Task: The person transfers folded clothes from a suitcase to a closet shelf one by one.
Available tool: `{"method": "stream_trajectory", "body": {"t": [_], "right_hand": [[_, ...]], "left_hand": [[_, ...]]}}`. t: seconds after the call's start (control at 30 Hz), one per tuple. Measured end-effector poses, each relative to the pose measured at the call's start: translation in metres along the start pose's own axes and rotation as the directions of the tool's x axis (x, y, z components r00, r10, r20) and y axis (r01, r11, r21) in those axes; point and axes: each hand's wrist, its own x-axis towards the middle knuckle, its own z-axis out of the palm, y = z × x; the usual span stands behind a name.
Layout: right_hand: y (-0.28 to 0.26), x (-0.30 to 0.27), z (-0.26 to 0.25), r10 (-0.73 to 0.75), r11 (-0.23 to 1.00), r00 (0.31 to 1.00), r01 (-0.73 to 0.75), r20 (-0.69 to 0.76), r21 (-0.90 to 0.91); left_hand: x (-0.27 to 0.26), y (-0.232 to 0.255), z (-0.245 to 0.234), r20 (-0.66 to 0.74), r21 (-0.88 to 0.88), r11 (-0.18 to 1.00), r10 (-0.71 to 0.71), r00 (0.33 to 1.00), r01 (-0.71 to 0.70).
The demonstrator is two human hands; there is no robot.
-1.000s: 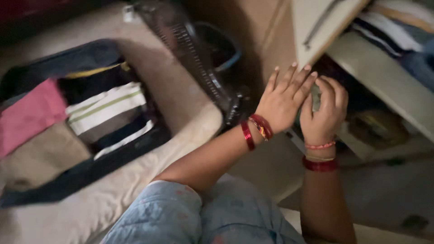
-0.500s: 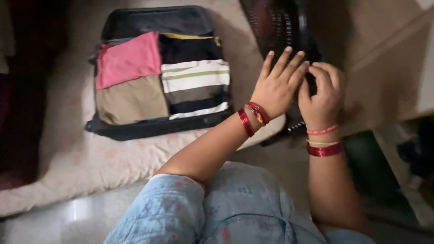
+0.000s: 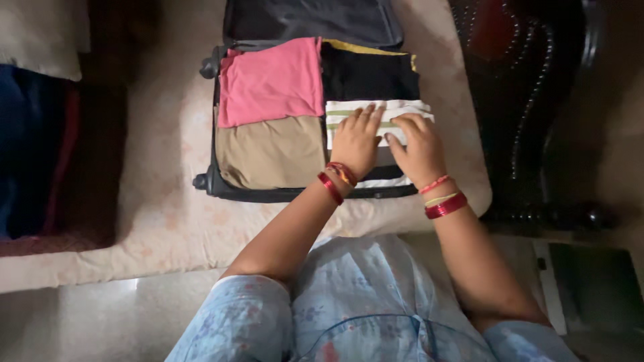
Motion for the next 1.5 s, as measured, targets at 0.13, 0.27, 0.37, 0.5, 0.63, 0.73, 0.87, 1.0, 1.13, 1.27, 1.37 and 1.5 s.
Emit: {"method": "stream_trajectory", "body": {"t": [0.13,0.27,0.37,0.5,0.63,0.73,0.87,1.0,1.13,1.27,1.37,1.5], "right_hand": [[0.002,0.003,0.058,0.023,1.000,0.993,-0.024,0.115,0.007],[0.007,-0.010,0.114,0.254,0.925,0.865,-0.348,0.433,0.152],[0.025,-0.026,0.160,0.267,0.851,0.772,-0.470,0.578,0.235],[0.045,-0.051,0.210,0.232,0.803,0.680,-0.538,0.695,0.258],[0.046,-0.059,0.234,0.250,0.770,0.668,-0.576,0.701,0.274],[0.036,-0.061,0.239,0.395,0.692,0.599,-0.693,0.696,0.204],[0.033,-0.062,0.242,0.430,0.506,0.604,-0.777,0.671,0.374],[0.044,-0.049,0.231,0.334,-0.052,0.362,-0.915,0.870,0.401],[0.034,-0.021,0.203,0.270,0.073,0.263,-0.965,0.926,0.253],[-0.005,0.004,0.187,0.152,-0.078,0.055,-0.995,0.987,0.068],[-0.020,0.008,0.198,0.079,-0.322,0.164,-0.930,0.983,0.180],[-0.006,-0.002,0.252,0.231,-0.408,0.289,-0.838,0.929,0.362]], "left_hand": [[-0.031,-0.051,0.023,0.036,-0.234,0.910,-0.343,0.939,0.341],[-0.057,-0.085,0.048,-0.044,-0.355,0.758,-0.599,0.800,0.548],[-0.077,-0.103,0.055,0.123,-0.282,0.689,-0.664,0.737,0.668],[-0.103,-0.121,0.044,0.158,-0.324,0.788,-0.500,0.852,0.523],[-0.111,-0.135,0.022,0.115,-0.524,0.821,-0.195,0.974,0.226],[-0.109,-0.135,0.008,0.090,-0.561,0.824,-0.029,0.995,0.075],[-0.119,-0.129,0.006,0.144,-0.418,0.908,0.038,0.989,0.026],[-0.140,-0.138,0.036,0.047,-0.481,0.876,-0.027,0.999,0.047],[-0.147,-0.154,0.070,0.234,-0.774,0.326,-0.649,0.724,0.543],[-0.140,-0.174,0.057,0.474,-0.869,-0.211,-0.613,0.632,0.447],[-0.134,-0.173,0.026,0.430,-0.892,-0.106,-0.494,0.755,0.439],[-0.119,-0.137,-0.009,0.199,-0.866,0.341,-0.437,0.877,0.366]]}}
